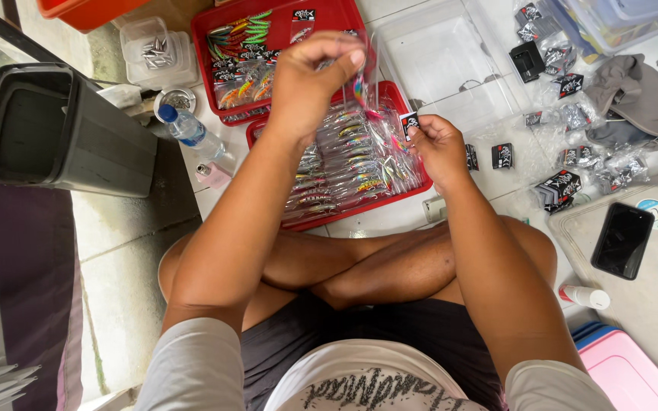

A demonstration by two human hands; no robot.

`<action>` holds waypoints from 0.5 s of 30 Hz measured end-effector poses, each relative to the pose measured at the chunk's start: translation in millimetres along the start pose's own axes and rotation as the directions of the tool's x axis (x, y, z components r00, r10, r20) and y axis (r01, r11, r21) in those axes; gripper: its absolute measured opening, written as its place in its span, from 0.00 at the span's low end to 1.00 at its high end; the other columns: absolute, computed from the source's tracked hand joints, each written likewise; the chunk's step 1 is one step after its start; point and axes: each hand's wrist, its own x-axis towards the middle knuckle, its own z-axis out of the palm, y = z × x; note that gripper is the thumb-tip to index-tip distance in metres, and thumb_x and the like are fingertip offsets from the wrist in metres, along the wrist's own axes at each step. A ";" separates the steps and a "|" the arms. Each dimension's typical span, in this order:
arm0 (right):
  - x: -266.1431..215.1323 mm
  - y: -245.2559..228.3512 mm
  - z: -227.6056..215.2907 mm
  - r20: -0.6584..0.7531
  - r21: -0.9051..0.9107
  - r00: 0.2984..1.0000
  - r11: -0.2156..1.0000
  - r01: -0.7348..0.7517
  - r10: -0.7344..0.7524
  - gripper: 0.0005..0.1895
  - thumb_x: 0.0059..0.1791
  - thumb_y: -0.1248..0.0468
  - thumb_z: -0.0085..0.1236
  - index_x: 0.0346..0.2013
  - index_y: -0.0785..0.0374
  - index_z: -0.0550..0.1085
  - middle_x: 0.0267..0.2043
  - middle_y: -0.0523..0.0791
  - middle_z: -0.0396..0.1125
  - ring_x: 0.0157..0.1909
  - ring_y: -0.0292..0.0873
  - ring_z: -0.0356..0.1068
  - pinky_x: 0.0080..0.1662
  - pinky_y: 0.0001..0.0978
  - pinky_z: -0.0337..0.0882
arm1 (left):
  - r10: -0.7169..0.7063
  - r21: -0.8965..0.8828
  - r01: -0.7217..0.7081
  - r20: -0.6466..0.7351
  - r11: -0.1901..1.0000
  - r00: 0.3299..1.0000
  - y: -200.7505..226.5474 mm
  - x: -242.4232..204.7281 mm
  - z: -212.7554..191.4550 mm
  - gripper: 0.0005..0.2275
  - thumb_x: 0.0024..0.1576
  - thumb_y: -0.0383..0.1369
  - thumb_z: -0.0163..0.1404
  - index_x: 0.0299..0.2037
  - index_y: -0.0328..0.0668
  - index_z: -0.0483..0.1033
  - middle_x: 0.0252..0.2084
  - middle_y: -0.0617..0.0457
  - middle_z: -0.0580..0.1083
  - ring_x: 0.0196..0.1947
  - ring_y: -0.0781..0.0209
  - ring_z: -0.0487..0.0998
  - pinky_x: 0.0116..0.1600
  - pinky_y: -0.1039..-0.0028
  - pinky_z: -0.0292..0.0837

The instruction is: The person sits on the floor and sorts through small packaged fishing lures, placing them into red trays and arranging small plastic bags into a clear container.

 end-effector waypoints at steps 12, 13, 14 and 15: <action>-6.4 -14.9 -2.7 0.076 0.132 0.995 0.990 0.047 -0.057 0.09 0.56 0.69 0.56 0.51 0.62 0.70 0.43 0.43 0.70 0.44 0.47 0.80 0.44 0.28 0.80 | -0.253 0.091 0.255 -0.037 0.963 0.967 -27.0 -36.4 -9.6 0.05 0.57 0.26 0.59 0.41 0.48 0.83 0.40 0.55 0.82 0.41 0.66 0.80 0.52 0.71 0.82; -9.3 -18.2 -1.8 0.073 0.128 0.996 0.991 0.048 -0.058 0.09 0.56 0.69 0.56 0.51 0.62 0.70 0.43 0.43 0.70 0.44 0.47 0.80 0.44 0.28 0.80 | -0.253 0.087 0.255 -0.035 0.963 0.967 -33.4 -45.2 -8.1 0.05 0.57 0.26 0.59 0.41 0.48 0.83 0.40 0.55 0.82 0.41 0.66 0.80 0.52 0.71 0.82; -12.8 -21.1 -0.9 0.120 0.162 0.984 0.980 0.112 -0.132 0.09 0.56 0.69 0.55 0.51 0.66 0.70 0.42 0.48 0.72 0.42 0.45 0.79 0.43 0.27 0.82 | -0.271 0.058 0.276 -0.087 0.959 0.959 -40.1 -54.7 -6.6 0.05 0.57 0.27 0.61 0.42 0.44 0.84 0.37 0.53 0.80 0.38 0.66 0.76 0.47 0.74 0.76; -16.1 -23.9 0.1 0.165 0.199 0.964 0.964 0.174 -0.208 0.09 0.57 0.69 0.53 0.51 0.70 0.71 0.42 0.53 0.74 0.40 0.42 0.79 0.43 0.26 0.83 | -0.290 0.028 0.296 -0.139 0.955 0.947 -46.9 -64.0 -5.3 0.06 0.56 0.27 0.62 0.43 0.41 0.85 0.33 0.52 0.77 0.36 0.65 0.73 0.42 0.76 0.70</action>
